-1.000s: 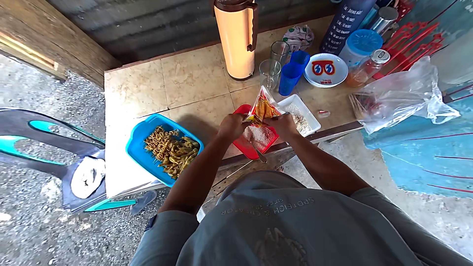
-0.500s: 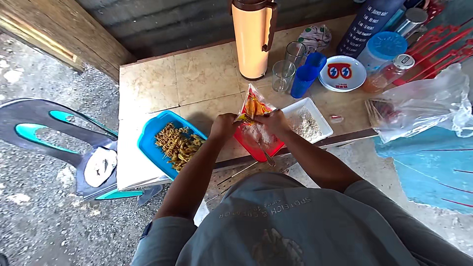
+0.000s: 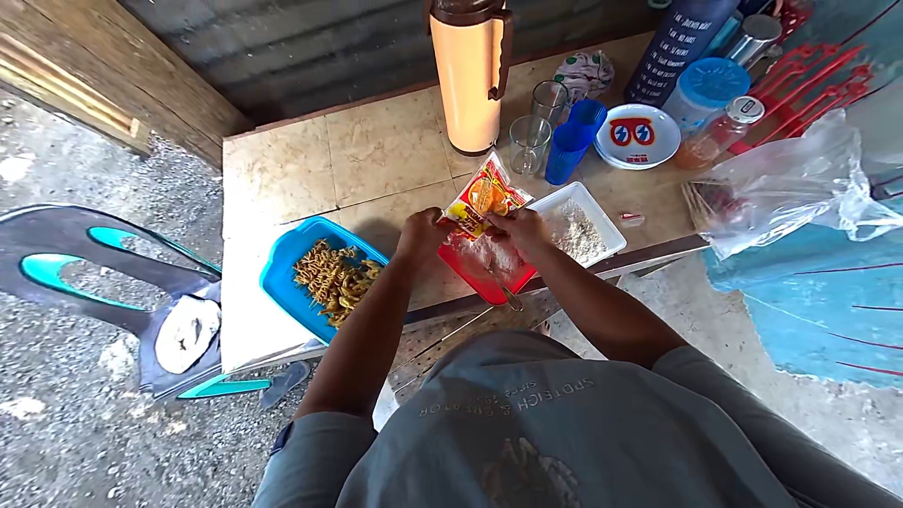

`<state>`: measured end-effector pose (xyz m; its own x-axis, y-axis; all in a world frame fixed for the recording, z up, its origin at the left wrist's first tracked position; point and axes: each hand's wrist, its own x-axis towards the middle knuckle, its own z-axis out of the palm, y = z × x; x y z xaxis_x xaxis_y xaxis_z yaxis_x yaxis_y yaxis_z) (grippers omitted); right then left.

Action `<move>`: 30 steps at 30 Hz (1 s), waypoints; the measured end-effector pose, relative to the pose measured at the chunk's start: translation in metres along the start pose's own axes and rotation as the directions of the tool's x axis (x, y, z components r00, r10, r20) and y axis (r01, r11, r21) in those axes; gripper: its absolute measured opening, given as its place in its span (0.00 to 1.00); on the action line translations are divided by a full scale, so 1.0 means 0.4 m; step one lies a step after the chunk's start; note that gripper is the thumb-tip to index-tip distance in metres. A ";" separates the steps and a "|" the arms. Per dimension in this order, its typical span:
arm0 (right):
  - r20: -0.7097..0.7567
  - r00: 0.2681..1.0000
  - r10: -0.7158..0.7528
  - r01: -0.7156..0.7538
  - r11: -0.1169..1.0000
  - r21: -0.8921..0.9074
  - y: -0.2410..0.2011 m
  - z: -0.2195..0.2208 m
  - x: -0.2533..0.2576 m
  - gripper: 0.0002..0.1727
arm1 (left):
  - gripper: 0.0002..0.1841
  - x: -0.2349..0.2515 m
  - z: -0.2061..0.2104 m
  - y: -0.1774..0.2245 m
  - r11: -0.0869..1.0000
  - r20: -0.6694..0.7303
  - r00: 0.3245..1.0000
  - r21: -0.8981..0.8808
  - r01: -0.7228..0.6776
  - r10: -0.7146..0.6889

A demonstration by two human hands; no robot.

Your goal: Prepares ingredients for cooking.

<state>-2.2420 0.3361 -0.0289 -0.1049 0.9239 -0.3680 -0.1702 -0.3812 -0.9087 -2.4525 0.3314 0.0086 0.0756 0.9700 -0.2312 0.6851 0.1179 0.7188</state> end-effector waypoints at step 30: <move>-0.143 0.990 0.009 -0.044 0.969 -0.242 -0.059 -0.506 -0.175 0.17 | 0.05 0.201 0.003 0.335 0.350 -0.054 0.935 -0.934 0.077 -0.350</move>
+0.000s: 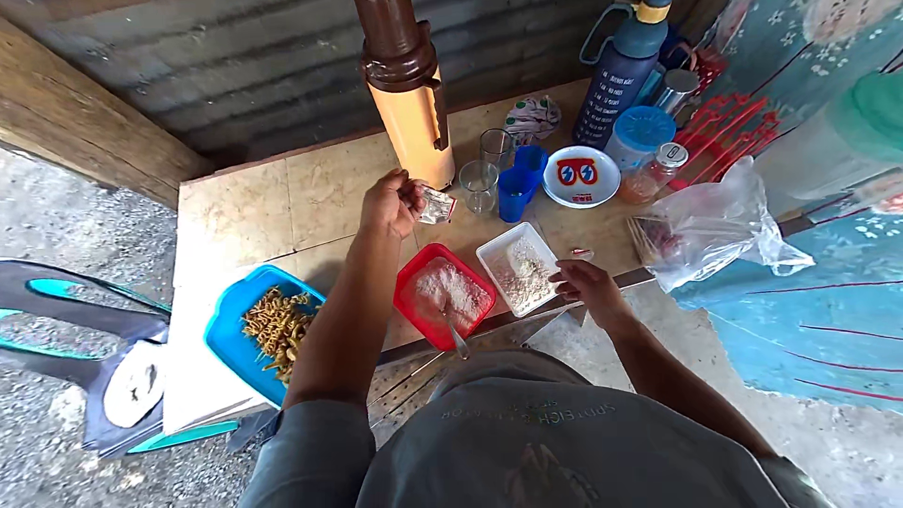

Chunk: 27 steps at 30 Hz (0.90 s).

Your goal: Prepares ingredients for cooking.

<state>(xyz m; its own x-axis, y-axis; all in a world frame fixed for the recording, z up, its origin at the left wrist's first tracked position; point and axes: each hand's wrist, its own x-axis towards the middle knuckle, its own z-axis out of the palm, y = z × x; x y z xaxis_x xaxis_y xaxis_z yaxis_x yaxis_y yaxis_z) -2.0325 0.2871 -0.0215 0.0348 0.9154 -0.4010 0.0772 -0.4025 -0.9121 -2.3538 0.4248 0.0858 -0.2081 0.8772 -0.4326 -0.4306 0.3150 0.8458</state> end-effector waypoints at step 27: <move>0.603 0.726 0.330 0.408 0.500 -0.764 -0.058 0.422 -0.058 0.36 | 0.26 -0.169 -0.300 -0.210 0.456 0.272 0.907 0.795 -0.400 0.322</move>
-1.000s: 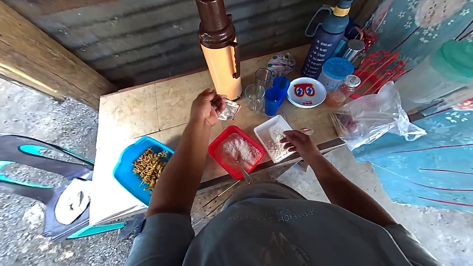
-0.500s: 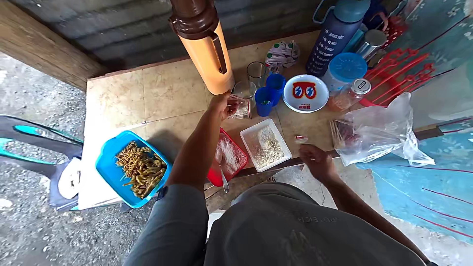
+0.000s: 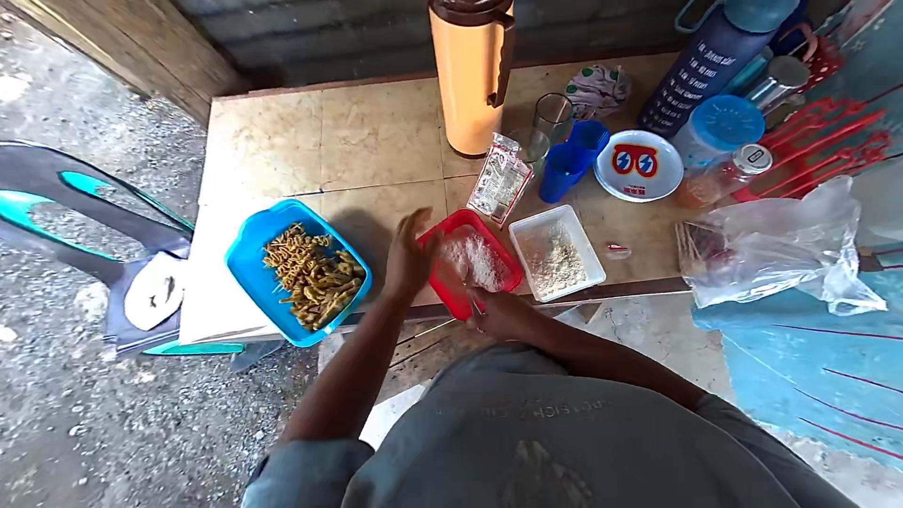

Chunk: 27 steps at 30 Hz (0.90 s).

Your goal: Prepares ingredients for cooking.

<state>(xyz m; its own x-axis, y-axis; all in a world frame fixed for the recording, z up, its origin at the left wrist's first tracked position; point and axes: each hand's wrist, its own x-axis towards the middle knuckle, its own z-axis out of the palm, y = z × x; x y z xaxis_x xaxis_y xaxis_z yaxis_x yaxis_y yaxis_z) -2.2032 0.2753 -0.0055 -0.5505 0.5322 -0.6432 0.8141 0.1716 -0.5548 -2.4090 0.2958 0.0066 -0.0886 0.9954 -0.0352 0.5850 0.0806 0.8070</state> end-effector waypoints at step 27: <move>-0.532 0.837 0.123 -0.328 0.892 -0.310 -0.017 -0.048 0.094 0.31 | 0.41 -0.159 0.080 -0.194 0.849 0.358 0.869 -0.280 0.448 -0.341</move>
<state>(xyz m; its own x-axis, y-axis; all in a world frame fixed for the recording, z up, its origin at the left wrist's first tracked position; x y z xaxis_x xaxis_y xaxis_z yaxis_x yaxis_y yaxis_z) -2.2257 0.3099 -0.0158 -0.2620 0.9083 -0.3262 0.9645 0.2350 -0.1204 -2.4230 0.2279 -0.0725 0.0122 0.8560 -0.5168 0.2317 0.5003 0.8343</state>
